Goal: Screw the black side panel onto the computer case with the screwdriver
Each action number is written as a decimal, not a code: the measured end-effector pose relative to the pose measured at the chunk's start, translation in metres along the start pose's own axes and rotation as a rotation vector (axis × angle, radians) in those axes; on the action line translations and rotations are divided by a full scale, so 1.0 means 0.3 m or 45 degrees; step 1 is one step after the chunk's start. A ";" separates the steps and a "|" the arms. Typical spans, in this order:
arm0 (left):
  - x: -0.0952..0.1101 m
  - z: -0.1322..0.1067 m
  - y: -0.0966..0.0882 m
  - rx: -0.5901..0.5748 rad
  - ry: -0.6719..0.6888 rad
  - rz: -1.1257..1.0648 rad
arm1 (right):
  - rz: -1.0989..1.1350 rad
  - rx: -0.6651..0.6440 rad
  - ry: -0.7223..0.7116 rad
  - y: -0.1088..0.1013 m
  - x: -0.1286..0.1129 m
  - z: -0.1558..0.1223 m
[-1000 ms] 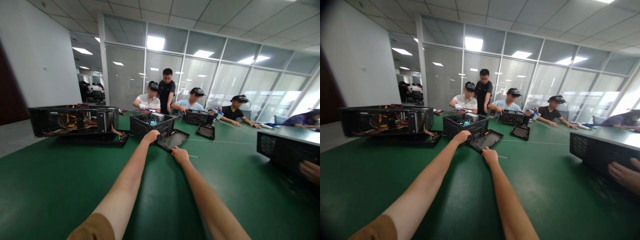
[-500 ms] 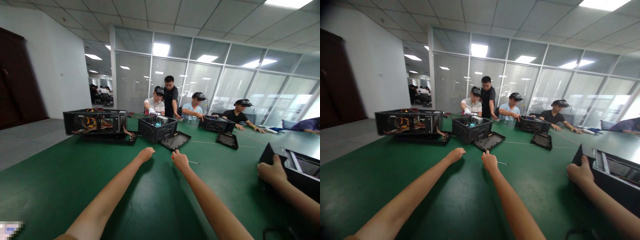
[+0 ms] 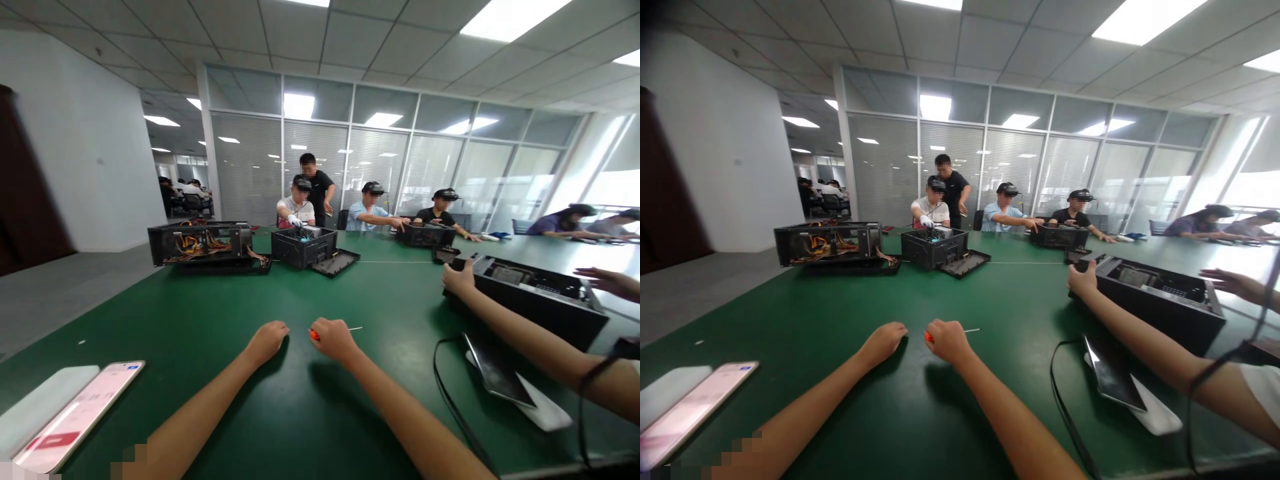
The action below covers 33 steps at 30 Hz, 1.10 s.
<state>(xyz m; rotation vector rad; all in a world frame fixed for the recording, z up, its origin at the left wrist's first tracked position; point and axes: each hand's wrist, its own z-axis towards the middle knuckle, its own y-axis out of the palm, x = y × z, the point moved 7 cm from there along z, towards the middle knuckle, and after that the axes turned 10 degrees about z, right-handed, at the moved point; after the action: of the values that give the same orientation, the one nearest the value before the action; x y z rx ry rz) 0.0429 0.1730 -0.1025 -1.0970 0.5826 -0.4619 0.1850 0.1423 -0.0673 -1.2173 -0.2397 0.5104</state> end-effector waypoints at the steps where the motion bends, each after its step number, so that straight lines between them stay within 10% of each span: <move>1: 0.005 -0.029 -0.014 0.002 -0.005 0.005 | -0.025 -0.051 0.013 0.025 -0.005 -0.021; 33: 0.056 -0.097 -0.083 -0.021 -0.096 -0.368 | 0.164 -0.201 0.107 0.092 0.041 -0.096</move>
<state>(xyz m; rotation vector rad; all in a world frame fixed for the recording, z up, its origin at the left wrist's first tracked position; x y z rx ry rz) 0.0353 0.1330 -0.0929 -1.2155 0.3624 -0.6637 0.2016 0.1315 -0.1040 -1.4113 -0.1318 0.5586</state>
